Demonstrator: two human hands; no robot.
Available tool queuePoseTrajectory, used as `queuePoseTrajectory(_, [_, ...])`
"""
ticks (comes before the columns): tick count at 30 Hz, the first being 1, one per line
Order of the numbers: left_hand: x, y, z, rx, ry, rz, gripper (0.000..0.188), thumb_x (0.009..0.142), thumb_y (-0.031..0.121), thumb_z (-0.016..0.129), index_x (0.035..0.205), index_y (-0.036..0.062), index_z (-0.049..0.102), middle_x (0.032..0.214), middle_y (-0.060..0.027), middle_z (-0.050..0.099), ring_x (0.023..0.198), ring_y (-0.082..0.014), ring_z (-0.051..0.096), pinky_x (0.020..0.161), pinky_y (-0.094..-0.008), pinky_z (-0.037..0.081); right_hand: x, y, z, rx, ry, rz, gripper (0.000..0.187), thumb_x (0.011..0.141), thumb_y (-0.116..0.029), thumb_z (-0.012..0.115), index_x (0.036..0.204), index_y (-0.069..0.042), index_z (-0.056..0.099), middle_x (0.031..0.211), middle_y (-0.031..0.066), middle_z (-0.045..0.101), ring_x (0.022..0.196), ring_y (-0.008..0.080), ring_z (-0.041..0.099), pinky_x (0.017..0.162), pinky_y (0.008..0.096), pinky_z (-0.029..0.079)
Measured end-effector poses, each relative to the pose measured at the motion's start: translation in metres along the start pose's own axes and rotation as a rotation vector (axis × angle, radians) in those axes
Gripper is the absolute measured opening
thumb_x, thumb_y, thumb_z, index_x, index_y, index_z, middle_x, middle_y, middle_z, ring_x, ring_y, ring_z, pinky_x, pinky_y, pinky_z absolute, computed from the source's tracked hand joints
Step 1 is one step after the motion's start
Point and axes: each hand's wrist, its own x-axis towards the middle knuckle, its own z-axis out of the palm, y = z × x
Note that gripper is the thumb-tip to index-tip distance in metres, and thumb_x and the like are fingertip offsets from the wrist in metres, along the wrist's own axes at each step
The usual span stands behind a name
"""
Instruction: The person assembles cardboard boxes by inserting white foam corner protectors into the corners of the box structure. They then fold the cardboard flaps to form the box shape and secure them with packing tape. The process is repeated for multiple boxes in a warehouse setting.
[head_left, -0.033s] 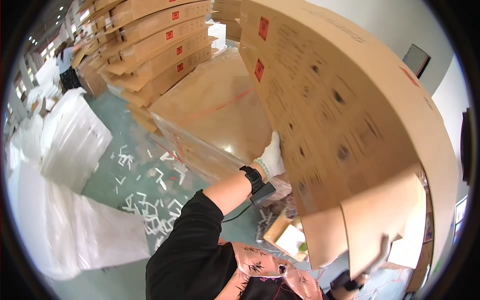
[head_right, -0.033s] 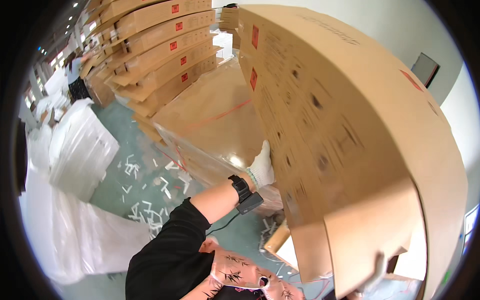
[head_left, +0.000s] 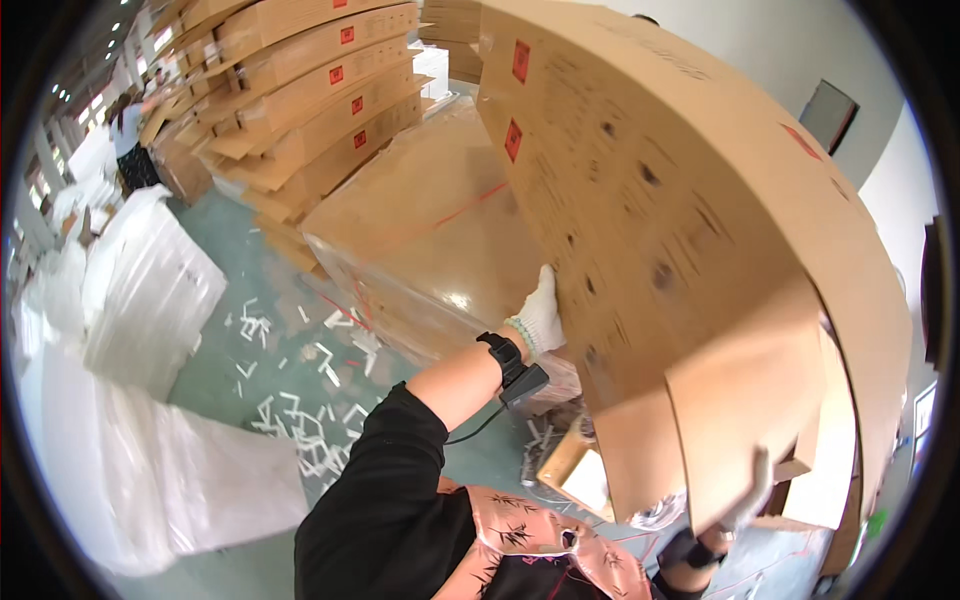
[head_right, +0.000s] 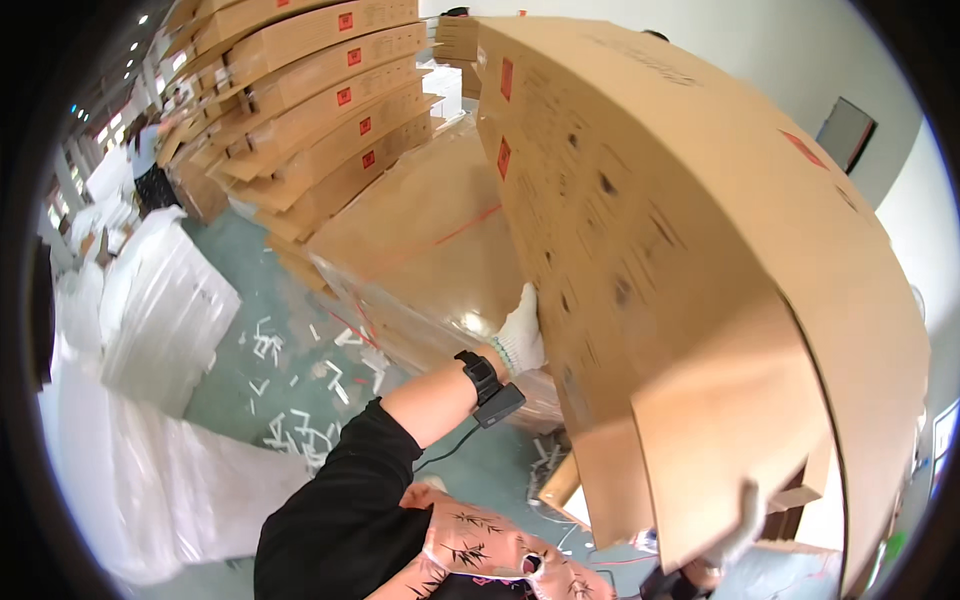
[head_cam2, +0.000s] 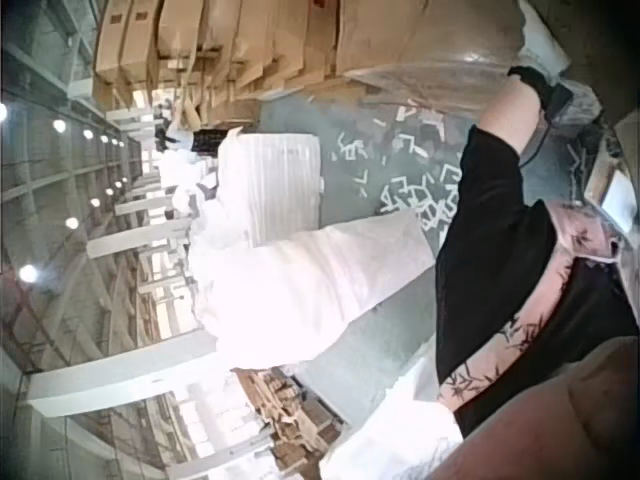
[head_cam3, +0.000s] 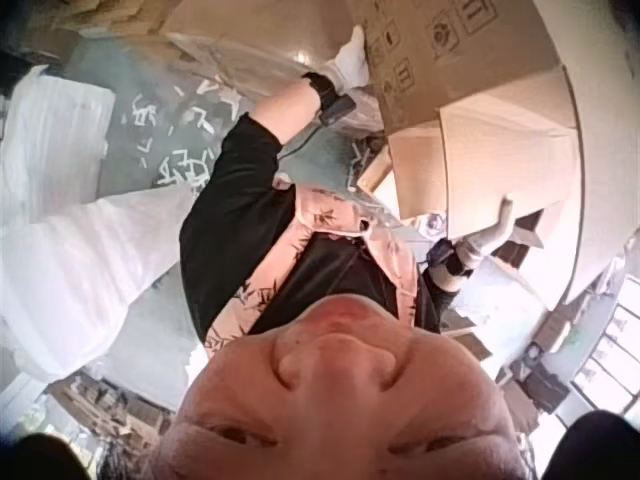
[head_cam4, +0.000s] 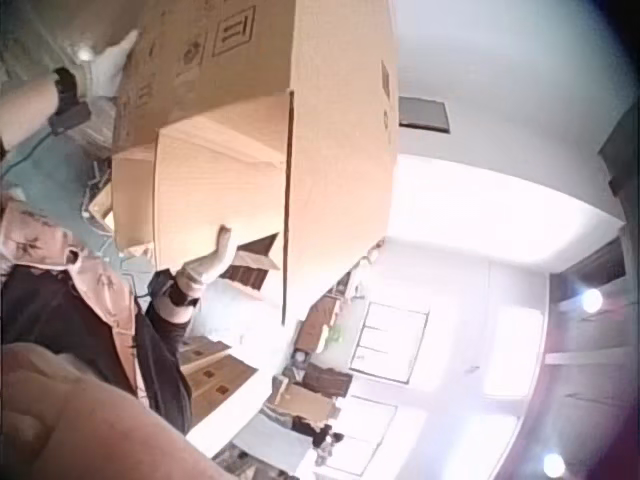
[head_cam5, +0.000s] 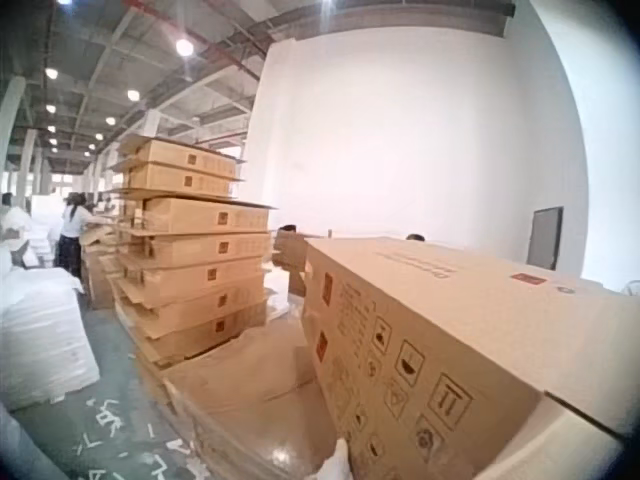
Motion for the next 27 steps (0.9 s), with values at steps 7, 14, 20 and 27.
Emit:
queuePoseTrajectory(7, [-0.003,0.121,-0.172,0.554,0.273,-0.135,0.057,0.106,0.042,0.037,0.144,0.0001,0.038,0.140,-0.0176,0.051,0.126,-0.0290,0.053,0.109,-0.0424,0.042,0.000,0.188,0.193,0.155,-0.162,0.278,0.028,0.093,-0.013,0.065,0.118,-0.004,0.062,0.111,0.0027,0.065,0.100,0.0179,0.063,0.088,0.0341,0.052])
queuePoseTrajectory(14, [-0.082,0.181,-0.134,1.499,0.248,0.196,0.059,0.106,0.036,0.040,0.148,-0.0036,0.033,0.150,-0.0162,0.043,0.137,-0.0217,0.044,0.111,-0.0295,0.039,0.018,0.312,0.250,0.238,-0.187,0.652,0.027,0.094,-0.024,0.068,0.116,-0.011,0.062,0.113,0.0051,0.066,0.104,0.0220,0.064,0.080,0.0392,0.057])
queuePoseTrajectory(20, [-0.098,0.187,-0.140,1.615,0.268,0.765,0.059,0.105,0.045,0.038,0.146,0.0016,0.041,0.143,-0.0185,0.051,0.133,-0.0313,0.049,0.110,-0.0360,0.038,0.028,0.312,0.294,0.199,-0.232,0.708,0.035,0.095,-0.033,0.065,0.123,-0.011,0.059,0.123,0.0042,0.063,0.115,0.0259,0.059,0.090,0.0455,0.053])
queuePoseTrajectory(27, [-0.119,0.198,-0.071,1.660,0.235,0.362,0.057,0.098,0.050,0.050,0.143,0.0142,0.049,0.134,-0.0197,0.058,0.121,-0.0378,0.056,0.103,-0.0441,0.045,0.112,0.291,0.195,0.051,-0.119,0.429,0.031,0.095,-0.029,0.067,0.114,-0.005,0.064,0.114,0.0069,0.069,0.103,0.0218,0.065,0.087,0.0358,0.057])
